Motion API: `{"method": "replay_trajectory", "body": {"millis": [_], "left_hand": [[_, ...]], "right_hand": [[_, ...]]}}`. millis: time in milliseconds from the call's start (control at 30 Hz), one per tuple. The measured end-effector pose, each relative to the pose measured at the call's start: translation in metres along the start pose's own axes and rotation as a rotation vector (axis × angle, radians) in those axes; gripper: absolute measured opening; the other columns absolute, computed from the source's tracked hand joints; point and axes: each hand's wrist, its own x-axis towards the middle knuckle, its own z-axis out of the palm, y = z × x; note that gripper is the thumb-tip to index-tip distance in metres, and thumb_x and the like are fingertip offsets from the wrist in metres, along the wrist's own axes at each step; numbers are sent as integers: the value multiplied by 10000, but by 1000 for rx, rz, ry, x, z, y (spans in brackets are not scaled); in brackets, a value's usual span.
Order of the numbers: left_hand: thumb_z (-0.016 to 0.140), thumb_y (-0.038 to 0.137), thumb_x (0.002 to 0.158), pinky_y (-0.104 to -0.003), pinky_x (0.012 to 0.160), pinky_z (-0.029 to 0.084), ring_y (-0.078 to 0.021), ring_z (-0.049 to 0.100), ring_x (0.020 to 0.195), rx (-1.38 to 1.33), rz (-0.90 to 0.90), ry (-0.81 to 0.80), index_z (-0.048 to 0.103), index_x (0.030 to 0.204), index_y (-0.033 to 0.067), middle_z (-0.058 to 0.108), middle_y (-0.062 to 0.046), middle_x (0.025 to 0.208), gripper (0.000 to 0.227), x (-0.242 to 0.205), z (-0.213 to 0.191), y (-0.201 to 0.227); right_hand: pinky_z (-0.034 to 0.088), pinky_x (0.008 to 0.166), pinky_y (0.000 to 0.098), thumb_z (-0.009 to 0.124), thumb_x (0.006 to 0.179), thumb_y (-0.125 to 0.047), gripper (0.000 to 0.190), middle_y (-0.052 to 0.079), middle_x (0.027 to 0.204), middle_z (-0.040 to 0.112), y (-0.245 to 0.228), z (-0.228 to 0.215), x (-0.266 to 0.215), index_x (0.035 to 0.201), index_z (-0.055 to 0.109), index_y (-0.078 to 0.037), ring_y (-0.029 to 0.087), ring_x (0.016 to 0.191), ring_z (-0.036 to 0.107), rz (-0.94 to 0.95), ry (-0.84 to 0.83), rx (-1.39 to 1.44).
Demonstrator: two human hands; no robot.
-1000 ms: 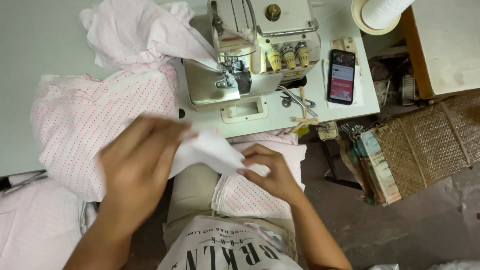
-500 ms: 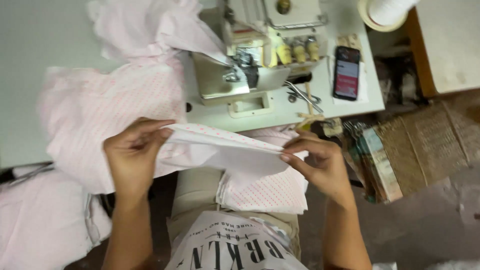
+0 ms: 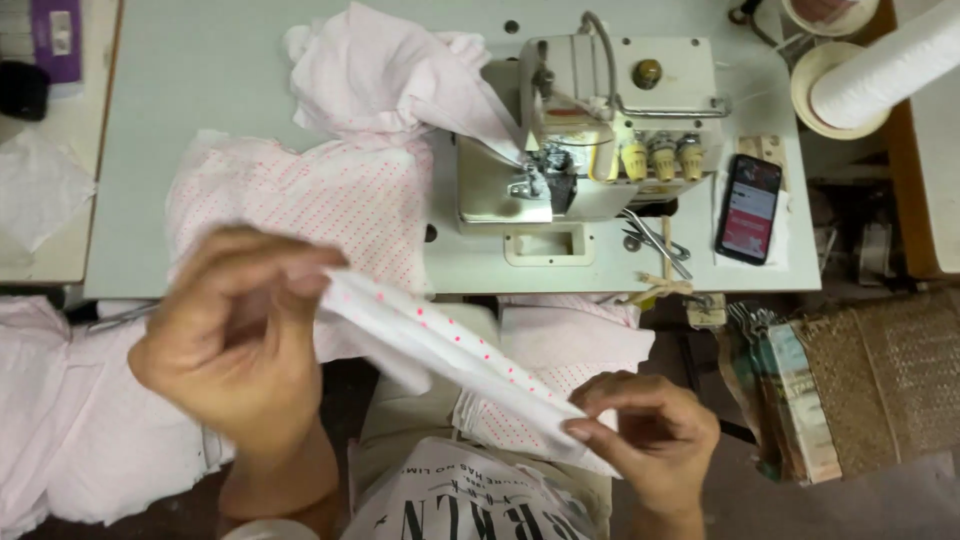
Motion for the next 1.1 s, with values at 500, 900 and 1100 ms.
{"method": "replay_trajectory", "body": {"millis": [500,900,1100], "left_hand": [[771,312,936,-407,664,580,-261,698,756,423,191,-546,679,1012,134,627,-26,826,214,-47,194,-250],[609,306,1039,-497,987,451,-404,560,1335,496,446,-390,697,1278,121,635,-212,1359,314,-100,204,-217],[489,146,1075,-478,1015,449,-369,621,1252,383,311,-421,604,1351,26,642,-237,1334,322,-97,205,-248]], "right_hand": [[586,904,441,867,830,-191,448,189,1027,748,241,-26,48,1203,701,-7,334,996,721,526,79,-463],[495,685,217,806,886,-148,148,-16,658,623,203,-42,48,1003,811,-56,48,677,531,545,428,-202],[477,618,221,849,845,-98,139,9,609,654,187,-29,44,979,821,-74,53,627,519,591,395,-252]]}}
